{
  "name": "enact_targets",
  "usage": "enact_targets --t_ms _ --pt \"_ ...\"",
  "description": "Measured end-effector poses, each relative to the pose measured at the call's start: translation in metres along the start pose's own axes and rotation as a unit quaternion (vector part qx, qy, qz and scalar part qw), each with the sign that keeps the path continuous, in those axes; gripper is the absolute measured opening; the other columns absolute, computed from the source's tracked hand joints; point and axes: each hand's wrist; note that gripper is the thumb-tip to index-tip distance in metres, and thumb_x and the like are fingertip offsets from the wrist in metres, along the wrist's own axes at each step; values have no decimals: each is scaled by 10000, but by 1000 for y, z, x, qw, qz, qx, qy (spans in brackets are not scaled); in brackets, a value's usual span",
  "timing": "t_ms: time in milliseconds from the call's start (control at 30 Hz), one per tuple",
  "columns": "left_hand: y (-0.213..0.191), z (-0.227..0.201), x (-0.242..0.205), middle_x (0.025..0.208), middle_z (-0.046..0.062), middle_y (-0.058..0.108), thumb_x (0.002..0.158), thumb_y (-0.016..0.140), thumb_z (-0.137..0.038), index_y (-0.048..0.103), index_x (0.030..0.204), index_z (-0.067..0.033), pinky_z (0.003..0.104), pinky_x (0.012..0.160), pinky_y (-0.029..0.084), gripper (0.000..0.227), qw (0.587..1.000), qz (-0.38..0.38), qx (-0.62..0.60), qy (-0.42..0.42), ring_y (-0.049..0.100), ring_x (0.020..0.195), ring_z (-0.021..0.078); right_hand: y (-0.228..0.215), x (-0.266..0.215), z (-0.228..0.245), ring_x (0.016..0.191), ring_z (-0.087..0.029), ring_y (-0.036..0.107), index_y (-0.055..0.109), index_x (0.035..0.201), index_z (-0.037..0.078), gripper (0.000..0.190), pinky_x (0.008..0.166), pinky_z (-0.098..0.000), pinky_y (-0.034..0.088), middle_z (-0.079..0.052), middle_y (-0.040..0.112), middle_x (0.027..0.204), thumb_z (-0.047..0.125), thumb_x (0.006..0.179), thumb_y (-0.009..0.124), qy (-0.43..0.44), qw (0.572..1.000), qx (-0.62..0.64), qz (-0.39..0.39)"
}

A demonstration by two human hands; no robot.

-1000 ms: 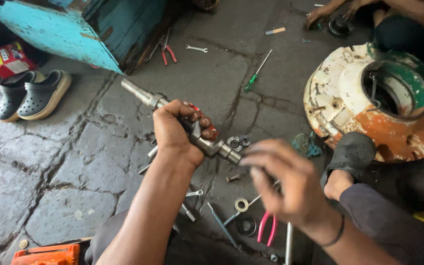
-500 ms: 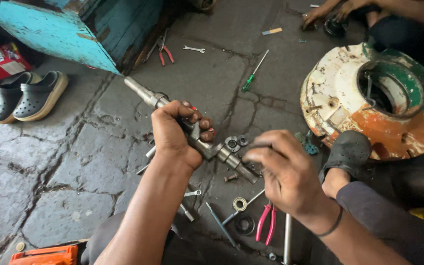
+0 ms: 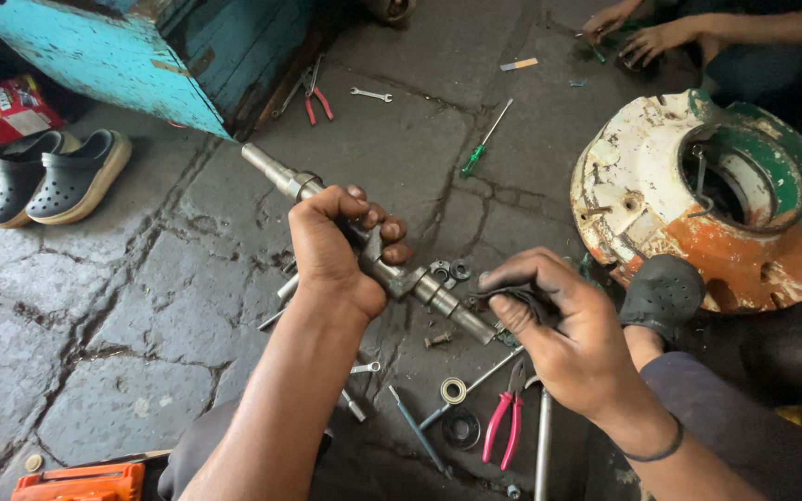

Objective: The person is assembling a mechanical shaft by sliding bearings and washers onto it. They are sitting on the floor in a workshop environment, surrounded by tools and other mechanical parts.

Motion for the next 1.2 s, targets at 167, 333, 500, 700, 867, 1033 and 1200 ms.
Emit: enact_targets --t_ms 167,333,500,700,867,1033,1200 --pt "-2 1 5 612 42 433 652 549 -125 462 749 -141 337 433 344 131 1000 -13 -5 -1 472 532 209 -2 4 -4 897 -137 673 709 1073 14 134 827 -273 553 -71 710 984 51 963 641 157 978 128 -48" --pt "-4 1 11 605 49 436 660 538 -137 441 699 -127 358 434 352 104 1000 -6 -17 -18 440 498 208 -7 12 -16 889 -211 693 657 1095 3 184 767 -400 612 -101 703 990 78 931 621 364 851 365 -103" --pt "-17 2 19 580 70 430 659 524 -172 412 647 -119 381 448 388 125 998 45 -31 -32 411 472 206 -9 12 -21 871 -225 718 649 1098 -9 217 744 -425 627 -101 728 970 60 894 624 370 840 381 -107" --pt "-23 -8 31 635 50 456 712 534 -163 496 745 -126 343 474 356 63 996 -84 28 20 466 554 220 -24 16 -2 676 -204 693 669 971 -22 135 614 -344 603 -142 725 841 27 854 717 261 910 310 -88" --pt "-24 1 54 617 29 441 718 532 -161 451 718 -147 354 459 342 83 996 -60 50 46 450 527 214 -70 10 7 750 -77 645 638 911 60 135 613 -227 543 -52 679 892 35 815 730 36 988 -47 -143" --pt "-14 28 63 599 39 425 702 538 -152 440 699 -145 355 477 362 98 998 -56 33 18 462 528 220 -121 -15 -7 841 -109 589 602 861 51 134 742 -260 477 -95 711 1034 -12 795 700 -18 992 96 -79" --pt "7 52 53 579 35 425 681 534 -154 423 674 -155 365 475 350 111 995 -74 61 -9 449 510 215 -151 -32 -21 966 -240 753 591 775 64 107 691 -333 563 -155 731 1294 24 734 682 103 954 277 55"
Point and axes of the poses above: each hand's wrist, its own x-axis towards the middle knuckle, its own y-axis out of the palm, z = x × y
